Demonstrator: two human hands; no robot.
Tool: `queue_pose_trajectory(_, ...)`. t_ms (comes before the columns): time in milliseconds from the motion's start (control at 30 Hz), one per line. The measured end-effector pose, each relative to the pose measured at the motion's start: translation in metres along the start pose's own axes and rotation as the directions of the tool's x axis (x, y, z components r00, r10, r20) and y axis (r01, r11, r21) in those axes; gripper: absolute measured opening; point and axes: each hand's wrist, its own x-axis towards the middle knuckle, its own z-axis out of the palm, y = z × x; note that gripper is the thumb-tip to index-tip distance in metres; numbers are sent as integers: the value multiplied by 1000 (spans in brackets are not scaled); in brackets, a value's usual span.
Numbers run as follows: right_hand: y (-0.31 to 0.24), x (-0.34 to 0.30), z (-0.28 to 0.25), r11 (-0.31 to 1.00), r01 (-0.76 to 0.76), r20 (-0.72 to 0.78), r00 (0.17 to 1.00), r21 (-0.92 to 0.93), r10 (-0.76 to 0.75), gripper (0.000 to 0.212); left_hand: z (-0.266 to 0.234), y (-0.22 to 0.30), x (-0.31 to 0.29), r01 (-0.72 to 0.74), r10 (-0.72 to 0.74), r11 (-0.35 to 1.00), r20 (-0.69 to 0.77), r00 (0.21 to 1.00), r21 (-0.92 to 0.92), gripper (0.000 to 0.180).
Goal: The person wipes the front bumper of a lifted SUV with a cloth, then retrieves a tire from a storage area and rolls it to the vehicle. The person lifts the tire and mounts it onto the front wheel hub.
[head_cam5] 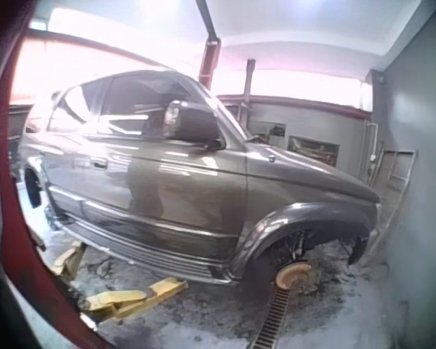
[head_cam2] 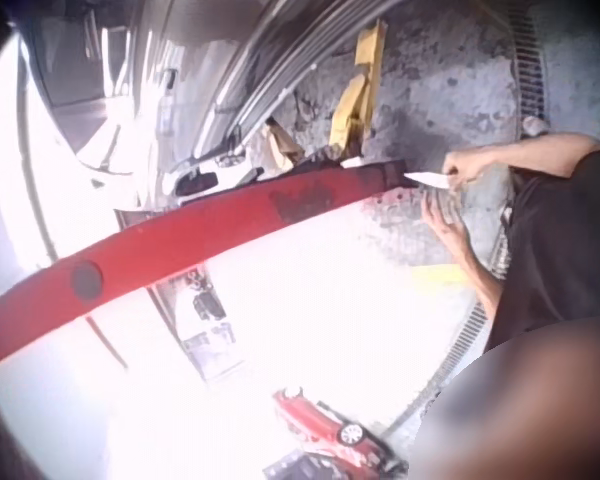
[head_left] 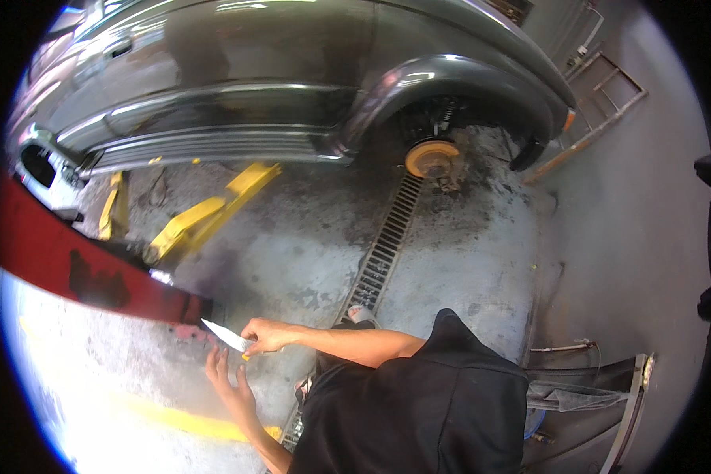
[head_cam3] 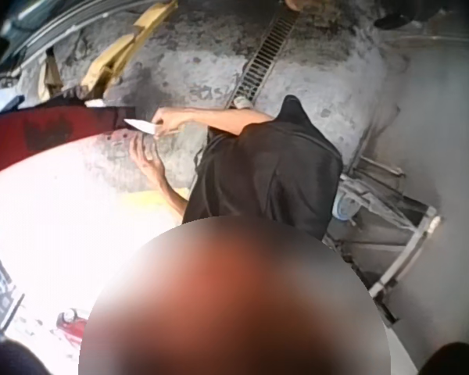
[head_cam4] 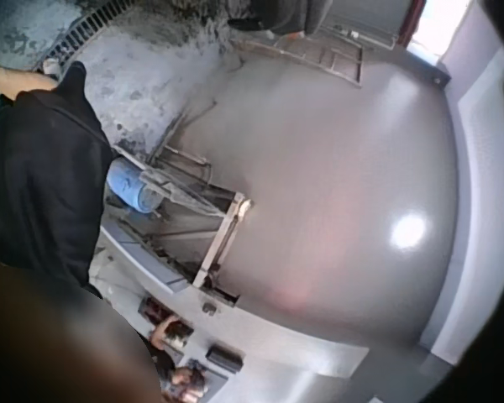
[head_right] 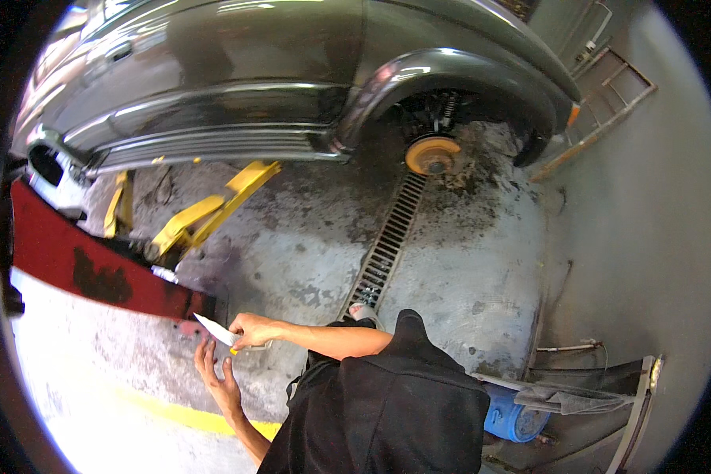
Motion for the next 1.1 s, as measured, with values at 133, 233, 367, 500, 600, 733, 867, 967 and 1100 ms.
queue_pose_trajectory(133,-31,48,91,971,89,93,989,221,-111,24,-79,-36,-10,95,-95,995,-6,995,-27,44)
queue_pose_trajectory(233,-56,84,138,966,53,169,981,253,-98,24,-124,-77,-31,218,-223,972,-52,973,-86,39)
queue_pose_trajectory(367,-79,141,198,961,71,244,960,267,-139,30,-172,-132,-49,323,-348,933,-178,920,-156,22)
queue_pose_trajectory(500,-90,215,259,976,166,294,935,138,-201,27,-220,-196,-55,374,-499,834,-265,825,-406,14)
queue_pose_trajectory(600,-108,276,295,961,9,417,900,278,-129,23,-266,-242,-46,384,-638,697,-281,717,-605,17)
queue_pose_trajectory(733,-158,365,362,989,-44,409,912,139,-17,25,-338,-294,-17,239,-730,529,-294,617,-814,20)
queue_pose_trajectory(867,-218,465,420,894,405,431,784,192,-448,22,-414,-347,24,131,-729,519,-358,583,-844,18)
queue_pose_trajectory(967,-248,532,459,987,102,527,836,126,-154,32,-464,-396,52,93,-703,573,-430,566,-814,16)
queue_pose_trajectory(1100,-268,603,506,990,25,554,827,136,-96,37,-510,-457,78,70,-724,574,-466,508,-816,15)
